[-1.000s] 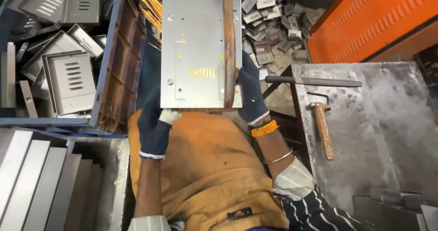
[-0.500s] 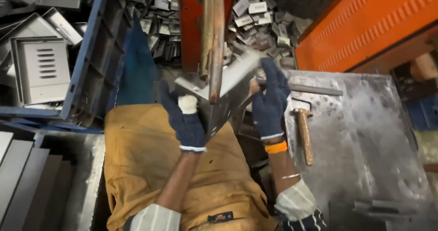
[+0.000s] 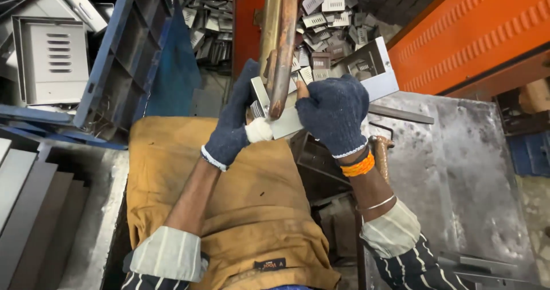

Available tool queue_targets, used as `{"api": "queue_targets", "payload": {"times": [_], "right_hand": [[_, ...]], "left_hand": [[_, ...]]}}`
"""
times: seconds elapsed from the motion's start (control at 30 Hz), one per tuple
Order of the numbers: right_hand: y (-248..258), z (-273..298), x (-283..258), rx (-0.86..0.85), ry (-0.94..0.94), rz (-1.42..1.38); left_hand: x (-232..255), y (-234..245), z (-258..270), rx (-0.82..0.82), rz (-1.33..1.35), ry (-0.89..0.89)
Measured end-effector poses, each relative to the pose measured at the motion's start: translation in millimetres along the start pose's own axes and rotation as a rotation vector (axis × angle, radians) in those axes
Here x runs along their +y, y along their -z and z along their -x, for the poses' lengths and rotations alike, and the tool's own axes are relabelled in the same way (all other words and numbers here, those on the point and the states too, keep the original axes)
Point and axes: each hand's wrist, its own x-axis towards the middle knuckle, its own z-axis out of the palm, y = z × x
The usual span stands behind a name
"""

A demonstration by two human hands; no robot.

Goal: The worker is performing spot welding on metal parts and using a hammer to adjust them at a manual workstation.

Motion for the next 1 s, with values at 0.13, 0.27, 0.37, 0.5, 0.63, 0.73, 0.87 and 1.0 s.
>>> {"api": "queue_targets", "payload": {"times": [0.13,0.27,0.37,0.5,0.63,0.73,0.87,1.0], "right_hand": [[3,0,-3,0.009,0.03,-0.012],[7,-2,-7,-0.012,0.033,0.003],[8,1,-8,-0.041,0.029,0.014],[6,3,-7,-0.053,0.015,0.019],[1,7,-3,-0.096,-0.001,0.033],[-3,6,-1,-0.076,-0.022,0.059],[-11,-2,6,-0.008,-0.022,0.082],[-15,-3,2,-0.005,-0.023,0.093]], "left_hand": [[-5,3,0,-0.028,-0.079,0.001],[2,-1,1,-0.025,0.028,0.048],[4,-2,2,-0.028,0.082,0.078],[15,-1,-1,-0.049,0.169,0.166],[5,6,2,-0.066,0.162,0.146],[6,10,-3,-0.079,0.003,0.064],[5,21,-31,-0.167,0.125,0.093],[-21,40,-44,-0.14,-0.164,-0.115]]}}
